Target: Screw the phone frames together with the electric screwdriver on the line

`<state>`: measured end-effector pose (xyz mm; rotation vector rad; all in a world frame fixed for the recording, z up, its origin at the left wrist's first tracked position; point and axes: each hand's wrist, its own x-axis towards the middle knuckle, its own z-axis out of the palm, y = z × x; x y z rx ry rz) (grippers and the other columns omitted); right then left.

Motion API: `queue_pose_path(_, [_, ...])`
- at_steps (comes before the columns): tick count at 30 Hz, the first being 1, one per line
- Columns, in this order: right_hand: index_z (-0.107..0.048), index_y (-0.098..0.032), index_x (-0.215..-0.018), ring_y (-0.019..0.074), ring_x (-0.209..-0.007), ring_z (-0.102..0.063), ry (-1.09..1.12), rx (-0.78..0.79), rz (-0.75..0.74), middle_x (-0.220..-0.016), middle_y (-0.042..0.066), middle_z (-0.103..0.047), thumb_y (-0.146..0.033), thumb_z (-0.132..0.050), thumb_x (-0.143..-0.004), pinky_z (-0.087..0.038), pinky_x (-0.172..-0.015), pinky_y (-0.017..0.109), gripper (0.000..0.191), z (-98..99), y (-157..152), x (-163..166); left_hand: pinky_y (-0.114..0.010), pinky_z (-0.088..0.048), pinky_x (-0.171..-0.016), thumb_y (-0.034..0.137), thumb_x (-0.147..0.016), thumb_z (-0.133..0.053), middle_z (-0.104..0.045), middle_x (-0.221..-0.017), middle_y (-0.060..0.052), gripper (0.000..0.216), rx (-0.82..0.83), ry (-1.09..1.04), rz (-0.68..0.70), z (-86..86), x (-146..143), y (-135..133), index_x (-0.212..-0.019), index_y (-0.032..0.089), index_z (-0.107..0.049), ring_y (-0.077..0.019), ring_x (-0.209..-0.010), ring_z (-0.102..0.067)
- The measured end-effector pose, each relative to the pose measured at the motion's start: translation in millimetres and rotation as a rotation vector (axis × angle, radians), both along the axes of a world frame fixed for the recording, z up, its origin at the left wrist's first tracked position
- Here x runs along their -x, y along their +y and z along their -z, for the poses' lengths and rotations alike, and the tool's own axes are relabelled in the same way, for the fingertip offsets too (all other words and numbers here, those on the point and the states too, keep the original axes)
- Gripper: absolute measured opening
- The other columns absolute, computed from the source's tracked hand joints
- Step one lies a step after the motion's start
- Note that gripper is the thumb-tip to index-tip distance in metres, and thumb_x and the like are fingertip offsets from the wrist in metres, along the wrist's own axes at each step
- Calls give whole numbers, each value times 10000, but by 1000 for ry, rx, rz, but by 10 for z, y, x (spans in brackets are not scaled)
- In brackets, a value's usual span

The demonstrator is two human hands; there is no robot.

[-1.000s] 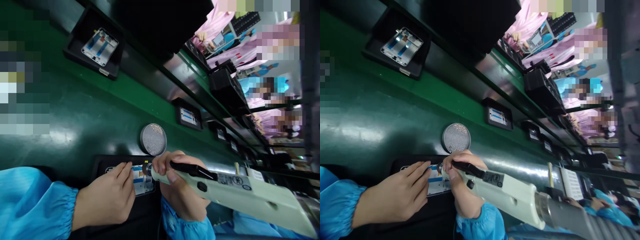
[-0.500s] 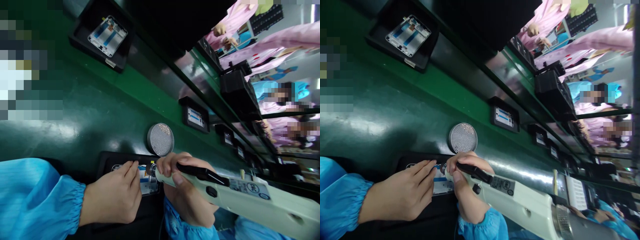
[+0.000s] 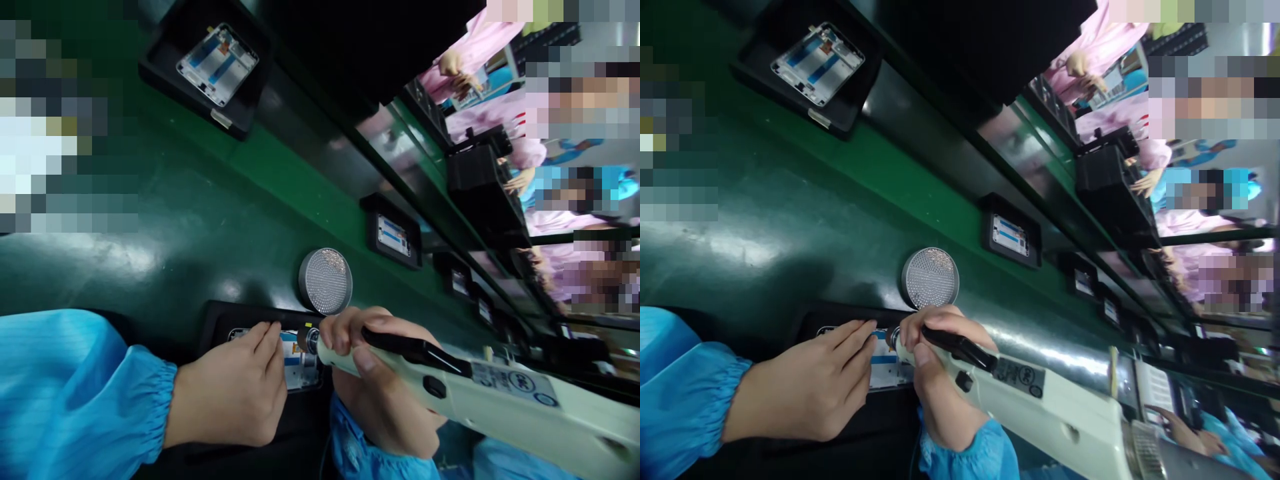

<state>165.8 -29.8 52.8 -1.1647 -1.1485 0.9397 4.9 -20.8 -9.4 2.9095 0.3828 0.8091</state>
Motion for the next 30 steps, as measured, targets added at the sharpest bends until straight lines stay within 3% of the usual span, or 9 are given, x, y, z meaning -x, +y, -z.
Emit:
queue_pose_path(21, [-655,-237,-914,123,-640,-522,-7,6,4,-751,-10,-515,-129,-631,-816,-449,-571,316,148,25,-12,46,-503,-574,-840,181,-885,-516,-737,-1016,-216,240,-12,-8,-20,-28,-1,12,-940,51,-710,-371,-993,-706])
queue_pose_path(30, [-644,-228,-944,127,-672,-539,-2,12,-50,-751,-12,-517,-86,-624,-815,-476,-587,322,193,70,-22,13,-500,-555,-840,277,-925,-524,-724,-1064,-187,258,19,21,-38,-21,-10,-14,-961,86,-694,-355,-999,-688])
